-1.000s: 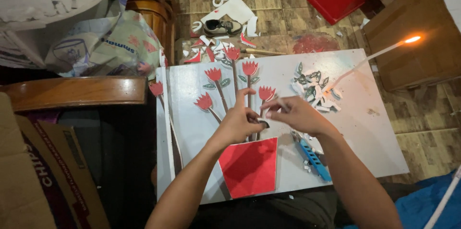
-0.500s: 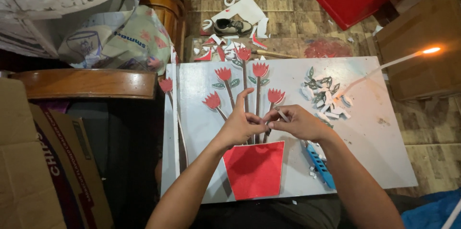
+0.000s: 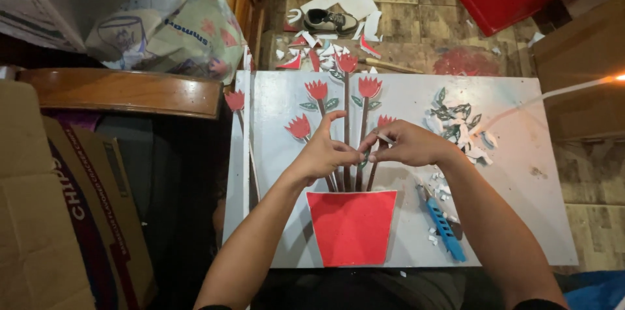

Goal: The person is creating a paper flower arrangement by cutting out shapes, gluing them to stems, and arranging them in a paper pot.

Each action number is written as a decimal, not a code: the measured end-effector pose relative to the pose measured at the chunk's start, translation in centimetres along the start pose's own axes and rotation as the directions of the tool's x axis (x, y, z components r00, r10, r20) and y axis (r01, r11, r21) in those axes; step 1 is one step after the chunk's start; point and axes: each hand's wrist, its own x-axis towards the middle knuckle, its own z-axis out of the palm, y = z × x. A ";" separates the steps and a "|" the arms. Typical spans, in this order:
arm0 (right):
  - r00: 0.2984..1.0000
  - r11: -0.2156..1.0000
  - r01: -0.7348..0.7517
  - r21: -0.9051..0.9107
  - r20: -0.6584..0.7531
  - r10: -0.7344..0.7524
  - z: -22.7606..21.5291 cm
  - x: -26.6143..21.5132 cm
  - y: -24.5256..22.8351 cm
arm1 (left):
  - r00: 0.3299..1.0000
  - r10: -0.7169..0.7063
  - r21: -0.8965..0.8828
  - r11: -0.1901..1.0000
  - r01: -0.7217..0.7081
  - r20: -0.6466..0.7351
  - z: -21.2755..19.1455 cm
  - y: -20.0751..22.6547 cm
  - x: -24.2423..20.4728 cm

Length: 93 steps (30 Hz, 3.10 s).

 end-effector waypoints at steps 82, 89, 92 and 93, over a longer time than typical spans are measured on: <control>0.857 0.949 -0.258 -0.181 -0.496 0.138 -7.1 15.7 10.7 | 0.802 0.377 0.823 0.518 0.233 -0.464 -1.3 -3.7 17.3; 0.869 0.964 -0.210 -0.165 -0.483 0.107 -7.4 16.8 12.9 | 0.812 0.378 0.824 0.528 0.206 -0.445 -1.2 -3.3 16.9; 0.872 0.965 -0.207 -0.163 -0.478 0.106 -7.0 15.9 11.2 | 0.814 0.382 0.835 0.507 0.211 -0.438 -1.3 -3.3 16.8; 0.872 0.965 -0.206 -0.165 -0.478 0.104 -6.9 15.6 10.4 | 0.813 0.384 0.836 0.507 0.211 -0.438 -1.2 -3.3 16.8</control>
